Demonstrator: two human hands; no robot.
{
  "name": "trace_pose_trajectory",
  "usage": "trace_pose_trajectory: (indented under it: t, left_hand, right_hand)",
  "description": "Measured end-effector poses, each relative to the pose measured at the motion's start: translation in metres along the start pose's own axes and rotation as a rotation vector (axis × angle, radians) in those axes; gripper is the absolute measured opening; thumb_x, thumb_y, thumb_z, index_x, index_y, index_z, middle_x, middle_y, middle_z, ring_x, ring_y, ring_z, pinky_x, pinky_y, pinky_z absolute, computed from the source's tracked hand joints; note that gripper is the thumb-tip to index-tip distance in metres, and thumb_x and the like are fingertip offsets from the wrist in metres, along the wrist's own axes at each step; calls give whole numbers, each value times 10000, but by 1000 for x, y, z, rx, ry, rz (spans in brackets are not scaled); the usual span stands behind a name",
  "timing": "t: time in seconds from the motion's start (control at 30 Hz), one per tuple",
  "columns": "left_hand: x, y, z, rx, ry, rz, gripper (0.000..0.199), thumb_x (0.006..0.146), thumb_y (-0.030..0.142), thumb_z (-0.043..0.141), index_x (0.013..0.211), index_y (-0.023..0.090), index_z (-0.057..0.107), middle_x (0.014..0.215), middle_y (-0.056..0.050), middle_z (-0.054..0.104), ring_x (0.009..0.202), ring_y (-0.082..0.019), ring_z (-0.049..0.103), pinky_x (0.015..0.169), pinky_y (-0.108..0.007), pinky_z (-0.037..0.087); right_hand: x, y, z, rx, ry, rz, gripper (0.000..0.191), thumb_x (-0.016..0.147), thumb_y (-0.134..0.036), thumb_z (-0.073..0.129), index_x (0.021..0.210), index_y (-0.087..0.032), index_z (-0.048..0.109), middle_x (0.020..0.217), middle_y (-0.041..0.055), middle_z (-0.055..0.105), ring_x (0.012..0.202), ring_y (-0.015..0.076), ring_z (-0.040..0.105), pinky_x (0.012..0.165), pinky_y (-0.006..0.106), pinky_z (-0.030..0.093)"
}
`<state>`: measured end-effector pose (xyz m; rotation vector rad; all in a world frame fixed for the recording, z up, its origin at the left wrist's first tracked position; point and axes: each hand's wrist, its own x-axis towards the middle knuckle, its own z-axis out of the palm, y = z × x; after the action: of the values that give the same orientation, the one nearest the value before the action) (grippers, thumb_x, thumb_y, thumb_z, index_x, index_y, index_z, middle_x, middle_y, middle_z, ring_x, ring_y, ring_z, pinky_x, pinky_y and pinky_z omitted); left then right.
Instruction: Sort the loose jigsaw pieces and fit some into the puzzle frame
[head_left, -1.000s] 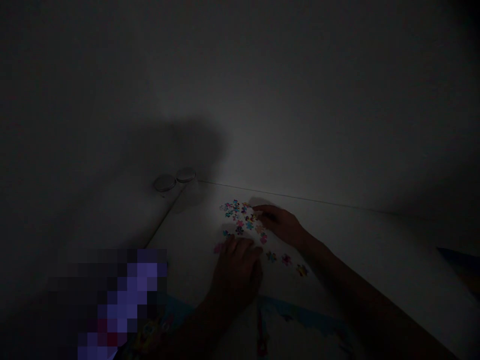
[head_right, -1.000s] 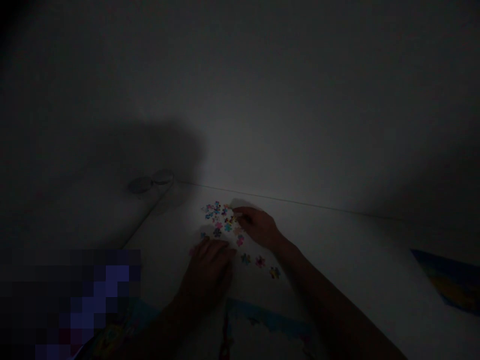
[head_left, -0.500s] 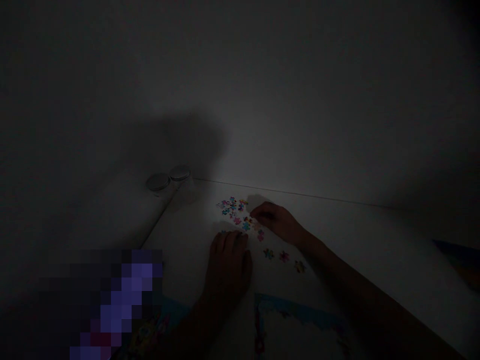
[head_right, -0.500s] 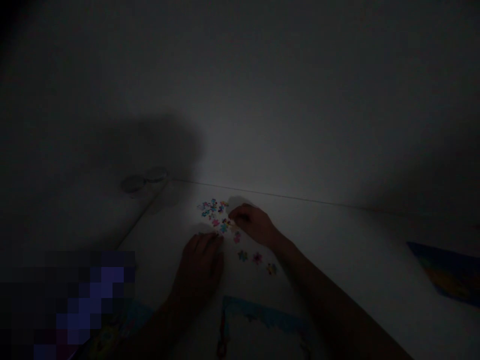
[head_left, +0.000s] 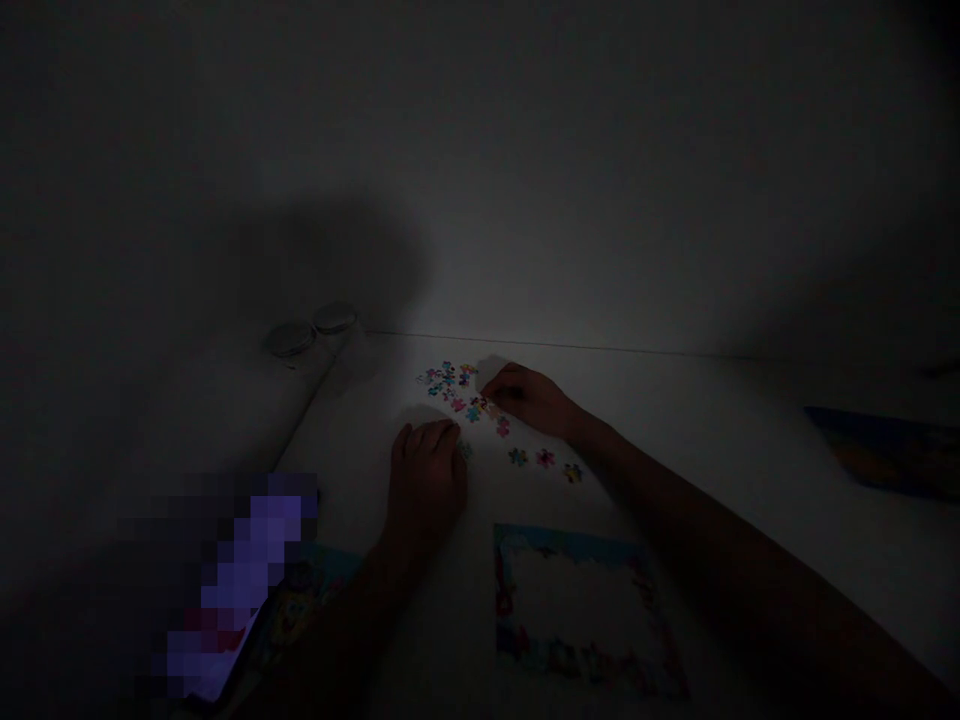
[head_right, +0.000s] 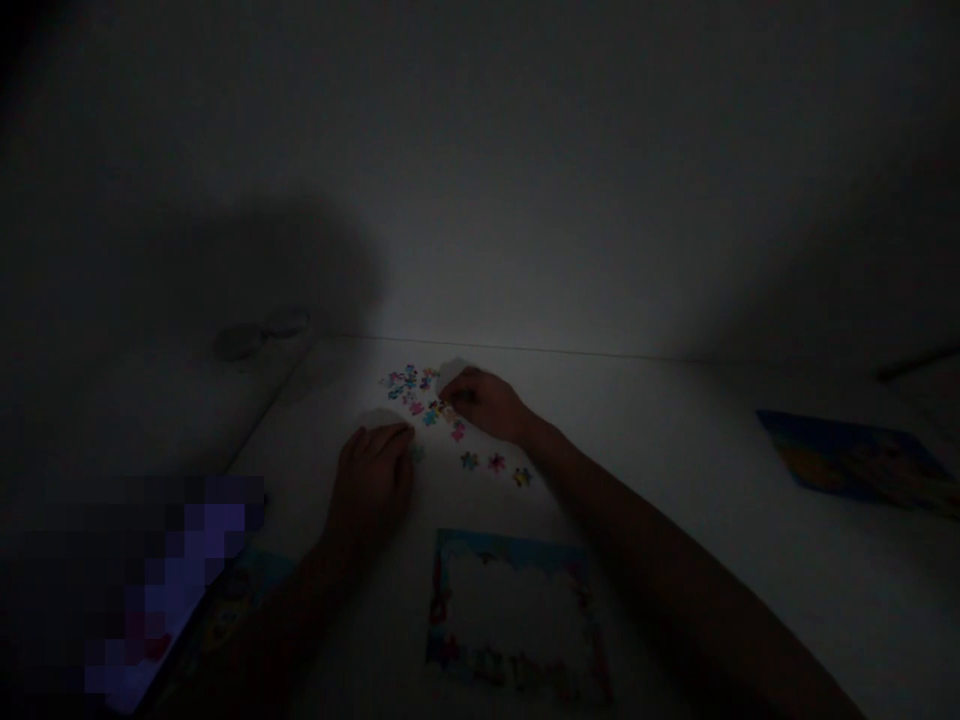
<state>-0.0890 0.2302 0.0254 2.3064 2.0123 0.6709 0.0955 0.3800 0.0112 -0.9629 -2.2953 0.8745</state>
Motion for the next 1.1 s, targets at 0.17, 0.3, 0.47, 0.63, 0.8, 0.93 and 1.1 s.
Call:
trace_pose_trajectory:
  t: [0.17, 0.3, 0.47, 0.63, 0.8, 0.93, 1.1]
  left_hand:
    - [2, 0, -4, -4, -13, -6, 335, 942, 202, 376, 1166, 177, 625, 1230, -101, 655, 1179, -262, 563, 1127, -534, 299]
    - [3, -1, -3, -10, 1, 20, 334, 933, 208, 381, 1149, 192, 635, 1216, -101, 658, 1170, -272, 566, 1098, -532, 331]
    - [3, -3, -1, -1, -10, 54, 351, 912, 215, 410, 1157, 186, 660, 1192, -117, 648, 1124, -298, 563, 1030, -510, 394]
    - [1, -4, -1, 24, -4, 48, 369, 904, 204, 417, 1188, 189, 652, 1155, -121, 645, 1081, -298, 563, 984, -495, 432]
    - [1, -3, -1, 20, -12, 47, 353, 920, 181, 424, 1203, 190, 635, 1152, -102, 662, 1104, -276, 567, 1049, -499, 389]
    - [1, -4, 0, -10, -11, 55, 353, 936, 171, 394, 1200, 182, 628, 1162, -99, 669, 1113, -261, 572, 1070, -503, 370]
    - [1, -7, 0, -42, -56, 110, 382, 924, 144, 385, 1235, 169, 604, 1238, -101, 650, 1166, -256, 556, 1083, -500, 364]
  right_hand:
    - [1, 2, 1, 160, 53, 53, 190, 786, -132, 629, 923, -210, 735, 974, 22, 706, 912, 162, 649, 898, 332, 492]
    - [2, 4, 0, 164, 48, 32, 194, 770, -86, 632, 899, -187, 735, 939, 21, 714, 895, 153, 644, 903, 343, 486]
    - [2, 0, -2, 172, 51, 39, 236, 767, -37, 597, 894, -176, 739, 973, 31, 715, 912, 144, 638, 915, 336, 476]
    - [2, 2, -1, 312, 61, 69, 247, 726, -46, 579, 851, -185, 741, 924, 15, 720, 882, 142, 646, 886, 314, 481]
    - [5, 14, -13, 534, 65, 158, 214, 681, -97, 585, 811, -180, 734, 839, 11, 716, 836, 157, 644, 864, 329, 484]
    - [4, 18, -23, 560, 7, 157, 176, 691, -132, 601, 807, -184, 722, 837, 15, 709, 853, 165, 639, 907, 363, 471]
    - [1, 16, -23, 456, -28, 87, 249, 716, -91, 549, 873, -192, 715, 912, 27, 710, 887, 167, 638, 909, 383, 474]
